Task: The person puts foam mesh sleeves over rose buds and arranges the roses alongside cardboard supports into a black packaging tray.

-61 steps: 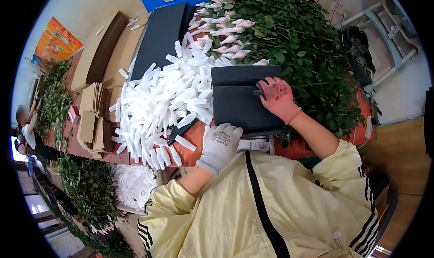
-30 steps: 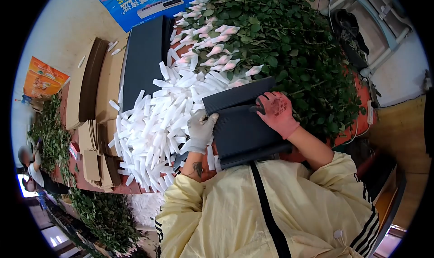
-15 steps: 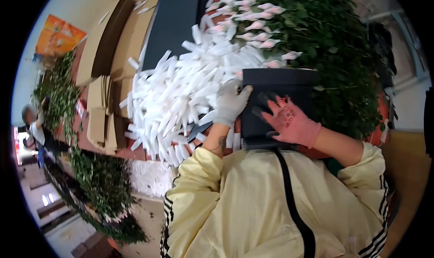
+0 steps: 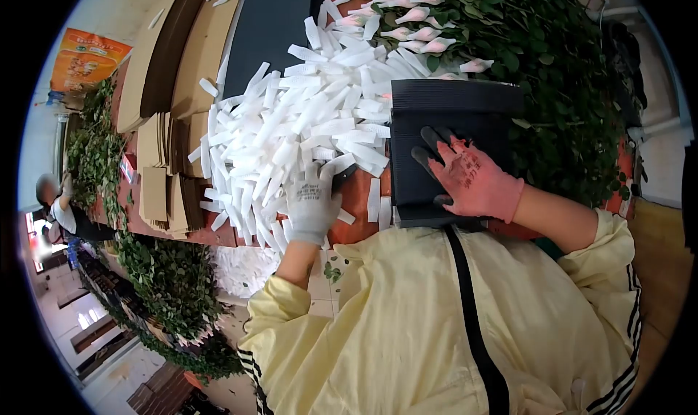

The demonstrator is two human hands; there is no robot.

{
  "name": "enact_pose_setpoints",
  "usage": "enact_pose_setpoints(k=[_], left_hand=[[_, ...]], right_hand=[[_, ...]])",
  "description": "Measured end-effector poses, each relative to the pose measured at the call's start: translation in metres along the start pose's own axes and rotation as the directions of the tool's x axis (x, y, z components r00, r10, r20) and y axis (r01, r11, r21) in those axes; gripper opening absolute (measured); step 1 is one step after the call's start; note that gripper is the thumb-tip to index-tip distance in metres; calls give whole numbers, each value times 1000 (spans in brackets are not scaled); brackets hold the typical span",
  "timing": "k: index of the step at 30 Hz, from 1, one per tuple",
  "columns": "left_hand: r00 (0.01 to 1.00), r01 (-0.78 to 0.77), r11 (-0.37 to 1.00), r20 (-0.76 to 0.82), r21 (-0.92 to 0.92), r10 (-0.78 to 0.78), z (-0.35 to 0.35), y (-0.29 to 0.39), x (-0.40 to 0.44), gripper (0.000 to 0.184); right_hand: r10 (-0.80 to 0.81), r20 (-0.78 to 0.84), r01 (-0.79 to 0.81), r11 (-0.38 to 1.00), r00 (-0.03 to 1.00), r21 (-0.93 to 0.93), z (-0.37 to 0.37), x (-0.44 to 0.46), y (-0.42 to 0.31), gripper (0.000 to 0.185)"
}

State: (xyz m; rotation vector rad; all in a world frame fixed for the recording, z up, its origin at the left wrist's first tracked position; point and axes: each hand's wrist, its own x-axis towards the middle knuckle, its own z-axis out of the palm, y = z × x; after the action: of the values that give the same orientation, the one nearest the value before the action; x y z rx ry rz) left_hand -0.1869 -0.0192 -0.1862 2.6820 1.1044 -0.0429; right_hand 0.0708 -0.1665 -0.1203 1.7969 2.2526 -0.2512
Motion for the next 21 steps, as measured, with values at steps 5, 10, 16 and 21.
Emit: enact_pose_setpoints(k=[5,10,16,21], left_hand=[[999,11,991,30,134,-15,8,-2,39,60],[976,178,955,-82,-236,-202,-32,16,50,87],[914,405,913,52,-59,-402,-38,5,46,68],[743,-665,743,160,71,650,-9,7,26,45]], right_hand=[[-5,-13,4,999,1000,-52,19,-1,2,72],[59,88,-51,995,994,-88,23,-1,0,77],[47,100,-50,998,994,24,-9,-3,-1,65],[52,203,-22,989,978,-145,-1,0,-5,66]])
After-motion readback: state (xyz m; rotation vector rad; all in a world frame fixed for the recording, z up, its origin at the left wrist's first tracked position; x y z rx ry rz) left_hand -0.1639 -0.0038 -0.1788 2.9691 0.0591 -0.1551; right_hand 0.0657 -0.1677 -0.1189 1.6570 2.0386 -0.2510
